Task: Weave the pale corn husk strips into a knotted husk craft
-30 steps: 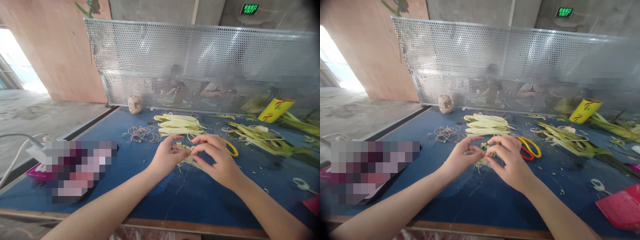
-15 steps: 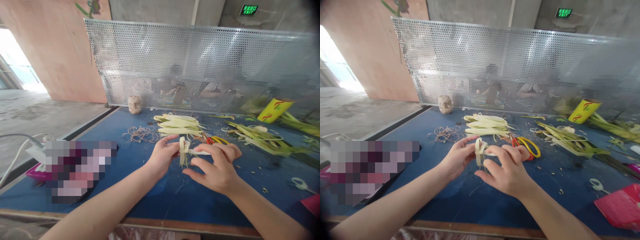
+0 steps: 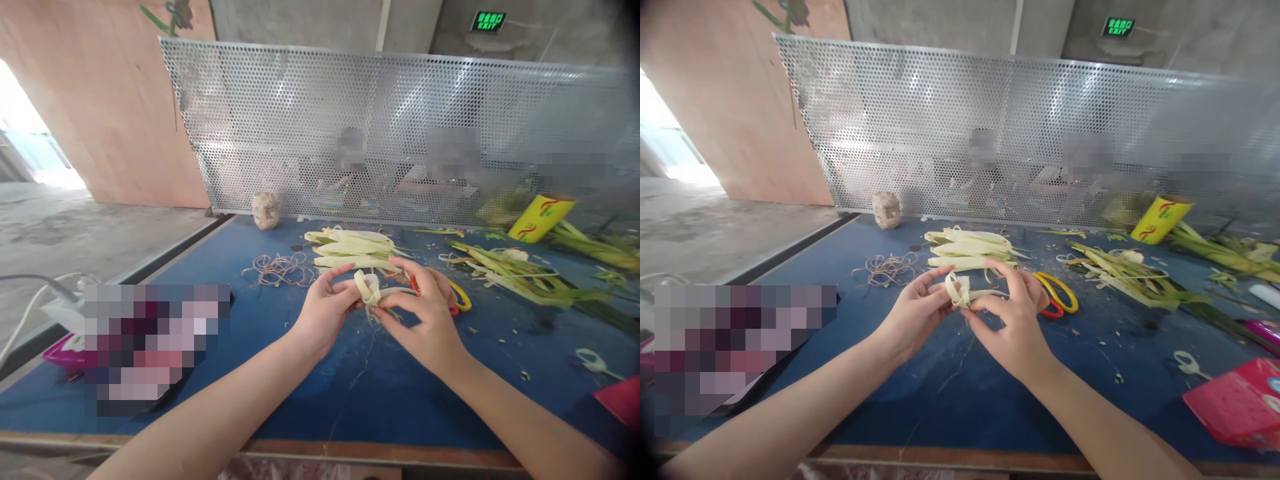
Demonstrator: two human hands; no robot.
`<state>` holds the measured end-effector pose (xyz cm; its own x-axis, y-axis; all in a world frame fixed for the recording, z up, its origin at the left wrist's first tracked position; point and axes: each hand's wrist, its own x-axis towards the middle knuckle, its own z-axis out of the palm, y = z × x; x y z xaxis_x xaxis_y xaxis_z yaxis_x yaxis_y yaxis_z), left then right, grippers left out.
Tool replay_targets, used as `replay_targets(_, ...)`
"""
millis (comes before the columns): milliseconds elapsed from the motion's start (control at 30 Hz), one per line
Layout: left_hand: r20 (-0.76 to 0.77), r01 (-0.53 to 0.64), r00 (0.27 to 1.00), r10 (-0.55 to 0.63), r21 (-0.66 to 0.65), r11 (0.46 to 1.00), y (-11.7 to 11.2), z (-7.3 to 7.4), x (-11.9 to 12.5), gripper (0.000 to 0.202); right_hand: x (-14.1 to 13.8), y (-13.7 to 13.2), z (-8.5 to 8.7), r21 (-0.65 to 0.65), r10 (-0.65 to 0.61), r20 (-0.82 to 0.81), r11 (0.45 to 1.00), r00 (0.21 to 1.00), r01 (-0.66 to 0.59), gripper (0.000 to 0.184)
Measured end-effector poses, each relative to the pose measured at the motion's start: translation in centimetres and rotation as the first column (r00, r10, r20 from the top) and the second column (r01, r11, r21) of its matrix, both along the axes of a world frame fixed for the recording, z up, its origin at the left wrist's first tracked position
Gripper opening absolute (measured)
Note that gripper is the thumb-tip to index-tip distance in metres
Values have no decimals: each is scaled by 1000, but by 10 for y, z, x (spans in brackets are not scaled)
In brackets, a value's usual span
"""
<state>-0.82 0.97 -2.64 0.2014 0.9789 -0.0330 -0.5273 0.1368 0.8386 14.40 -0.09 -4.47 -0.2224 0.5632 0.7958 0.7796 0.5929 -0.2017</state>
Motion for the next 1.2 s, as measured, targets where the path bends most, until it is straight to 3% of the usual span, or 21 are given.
replay_targets(233,10,-159,987,159,36,987,8,-1,-4,44,3,-5,3,-89,-1,-7,996,1000,1,14)
replay_targets(367,0,-188,982,189,83,979,11,-1,-6,43,6,-3,6,-174,-4,-53,985,999,-6,16)
replay_targets(567,-48,-93,994,98,87,992,9,-1,-5,50,11,5,5,-377,117,-250,903,961,-208,17)
replay_targets(667,-21,-72,997,74,55,996,9,1,-6,50,16,8,5,-386,138,-351,880,926,-277,21)
replay_targets(800,22,-58,998,58,11,998,9,4,-7,47,25,11,10,-347,130,-431,890,893,-297,22)
replay_targets(967,12,-12,1000,12,1,1000,9,3,-7,48,30,14,16,-389,110,-373,883,921,-263,19)
replay_targets(1067,-3,25,1000,-25,-7,1000,8,2,-6,47,26,13,15,-527,152,-322,792,935,-310,6)
replay_targets(1133,-5,52,999,-52,0,999,6,0,-5,47,22,11,14,-565,196,-324,745,925,-356,25)
replay_targets(1200,0,73,997,-73,18,997,5,0,-4,48,19,9,15,-527,212,-265,785,941,-325,31)
